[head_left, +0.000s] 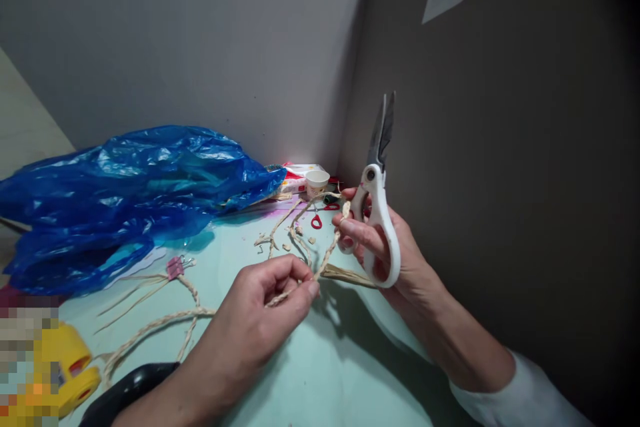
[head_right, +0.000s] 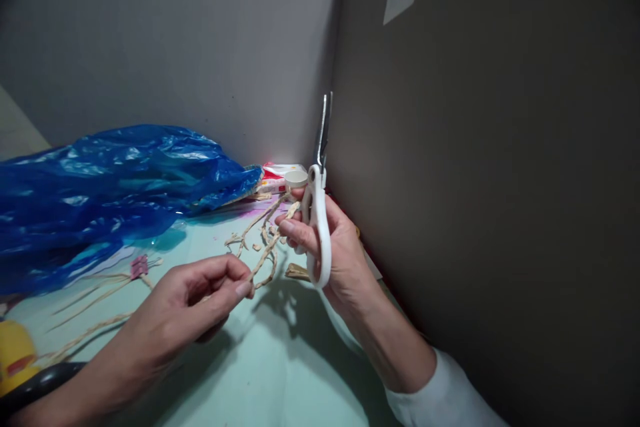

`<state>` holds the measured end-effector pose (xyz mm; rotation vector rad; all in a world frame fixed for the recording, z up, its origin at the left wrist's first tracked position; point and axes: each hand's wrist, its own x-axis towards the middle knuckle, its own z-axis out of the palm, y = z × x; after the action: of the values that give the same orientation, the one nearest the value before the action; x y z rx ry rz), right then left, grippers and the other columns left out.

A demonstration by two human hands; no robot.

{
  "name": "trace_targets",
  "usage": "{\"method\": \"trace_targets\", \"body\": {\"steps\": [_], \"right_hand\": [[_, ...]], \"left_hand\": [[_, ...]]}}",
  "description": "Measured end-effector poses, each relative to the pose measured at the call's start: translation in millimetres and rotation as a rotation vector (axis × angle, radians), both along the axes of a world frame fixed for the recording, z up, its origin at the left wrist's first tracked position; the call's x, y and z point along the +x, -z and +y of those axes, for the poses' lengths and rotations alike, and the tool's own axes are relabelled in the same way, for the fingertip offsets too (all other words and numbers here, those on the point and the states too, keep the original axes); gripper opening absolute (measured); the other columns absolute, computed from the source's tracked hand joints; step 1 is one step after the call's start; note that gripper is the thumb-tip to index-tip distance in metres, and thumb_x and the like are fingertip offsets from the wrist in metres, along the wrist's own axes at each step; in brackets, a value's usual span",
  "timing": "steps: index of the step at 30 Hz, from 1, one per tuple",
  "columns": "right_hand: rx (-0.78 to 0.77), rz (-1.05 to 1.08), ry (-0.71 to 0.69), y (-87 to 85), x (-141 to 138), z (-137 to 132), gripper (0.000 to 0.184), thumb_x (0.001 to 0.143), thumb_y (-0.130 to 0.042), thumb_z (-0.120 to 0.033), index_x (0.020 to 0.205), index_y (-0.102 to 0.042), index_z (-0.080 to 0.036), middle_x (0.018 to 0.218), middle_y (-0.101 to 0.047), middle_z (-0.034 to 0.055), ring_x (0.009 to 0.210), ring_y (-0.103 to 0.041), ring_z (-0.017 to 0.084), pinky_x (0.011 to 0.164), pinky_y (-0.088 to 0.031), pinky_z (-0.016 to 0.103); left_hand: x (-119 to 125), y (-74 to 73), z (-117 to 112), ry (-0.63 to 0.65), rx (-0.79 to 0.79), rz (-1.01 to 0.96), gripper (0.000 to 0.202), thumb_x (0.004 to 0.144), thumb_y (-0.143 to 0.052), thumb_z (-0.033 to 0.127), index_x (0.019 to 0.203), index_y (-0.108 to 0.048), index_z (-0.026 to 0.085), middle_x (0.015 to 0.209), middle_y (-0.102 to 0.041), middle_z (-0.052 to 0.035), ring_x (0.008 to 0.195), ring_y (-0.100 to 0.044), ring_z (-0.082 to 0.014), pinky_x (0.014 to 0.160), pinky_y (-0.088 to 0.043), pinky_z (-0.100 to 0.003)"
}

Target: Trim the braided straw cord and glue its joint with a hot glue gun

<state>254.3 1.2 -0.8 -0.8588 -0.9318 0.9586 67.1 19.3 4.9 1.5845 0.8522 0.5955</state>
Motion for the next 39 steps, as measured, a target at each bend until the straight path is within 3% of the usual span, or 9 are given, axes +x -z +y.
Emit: {"method": "trace_targets", "body": {"steps": [10,15,18,21,23,26,29,33,39], "right_hand": [[-0.014,-0.067,0.104,4.2,5,5,0.043,0.068,-0.088,-0.029,0.106,-0.068,-0.024,0.077,-0.064,-0.0038,0.063,-0.053,0.01,0.059,-0.041,0.023],[-0.026,-0.374,0.173,2.1,6,1,0.036,0.077,-0.081,-0.036,0.108,-0.066,-0.025,0.073,-0.064,-0.0034,0.067,-0.057,0.013,0.06,-0.044,0.024],[0.007,-0.597,0.214,0.4,3,-6,0.038,0.079,-0.077,-0.03,0.115,-0.063,-0.026,0.082,-0.068,-0.0008,0.075,-0.062,0.016,0.068,-0.049,0.026],[0.129,-0.859,0.292,1.6,-1,-13,0.044,0.082,-0.07,-0.02,0.124,-0.058,-0.026,0.094,-0.071,0.0019,0.076,-0.065,0.017,0.07,-0.052,0.027],[0.286,-1.072,0.37,4.3,-2,-15,0.049,0.08,-0.064,-0.013,0.127,-0.055,-0.025,0.1,-0.071,0.0042,0.073,-0.065,0.017,0.067,-0.052,0.027],[0.514,-1.338,0.454,9.3,-1,-15,0.057,0.075,-0.056,-0.005,0.128,-0.052,-0.022,0.09,-0.069,0.0055,0.069,-0.062,0.018,0.062,-0.051,0.029],[0.608,-1.473,0.523,12.6,2,-12,0.064,0.069,-0.05,-0.003,0.131,-0.05,-0.017,0.083,-0.065,0.0068,0.069,-0.06,0.022,0.061,-0.051,0.032],[0.614,-1.534,0.586,11.8,9,-10,0.067,0.071,-0.049,-0.004,0.137,-0.049,-0.017,0.086,-0.064,0.008,0.075,-0.061,0.024,0.067,-0.052,0.035],[0.634,-1.54,0.596,6.7,11,-9,0.065,0.075,-0.049,-0.001,0.138,-0.049,-0.018,0.088,-0.064,0.0081,0.079,-0.06,0.023,0.07,-0.05,0.034]], "left_hand": [[-2,0.4,-5,-0.069,0.139,-0.061,0.02,0.088,-0.06,0.03,0.088,-0.077,0.019,0.057,-0.045,0.0051,0.053,-0.033,-0.0107,0.049,-0.025,-0.025],[-4,-2.4,0,-0.231,0.039,-0.177,0.022,0.085,-0.063,0.033,0.087,-0.076,0.015,0.058,-0.054,0.0031,0.047,-0.036,-0.0077,0.045,-0.024,-0.022],[-6,-8.7,3,-0.288,-0.003,-0.285,0.023,0.084,-0.067,0.035,0.077,-0.073,0.014,0.061,-0.06,0.0018,0.041,-0.032,-0.0036,0.041,-0.02,-0.02],[-9,-15.6,4,-0.327,-0.021,-0.351,0.029,0.083,-0.068,0.036,0.065,-0.068,0.014,0.042,-0.043,0.0082,0.036,-0.028,-0.0033,0.038,-0.022,-0.018],[-11,-19.8,5,-0.375,-0.009,-0.381,0.024,0.082,-0.069,0.035,0.068,-0.07,0.014,0.041,-0.046,0.0075,0.033,-0.029,-0.0038,0.035,-0.024,-0.018],[-12,-25.5,6,-0.449,0.036,-0.389,0.018,0.08,-0.067,0.03,0.071,-0.071,0.015,0.047,-0.059,0.0035,0.032,-0.036,-0.0049,0.035,-0.029,-0.019],[-12,-28.8,5,-0.494,0.076,-0.378,0.019,0.08,-0.066,0.028,0.066,-0.07,0.015,0.036,-0.047,0.0073,0.033,-0.037,-0.0063,0.038,-0.031,-0.019],[-11,-28.1,4,-0.453,0.12,-0.41,0.024,0.081,-0.066,0.031,0.065,-0.071,0.014,0.041,-0.05,0.0049,0.038,-0.039,-0.0068,0.042,-0.031,-0.021],[-17,-21.8,2,-0.337,0.069,-0.527,0.024,0.088,-0.061,0.029,0.073,-0.074,0.015,0.048,-0.041,0.006,0.046,-0.031,-0.0078,0.046,-0.023,-0.023]]}}
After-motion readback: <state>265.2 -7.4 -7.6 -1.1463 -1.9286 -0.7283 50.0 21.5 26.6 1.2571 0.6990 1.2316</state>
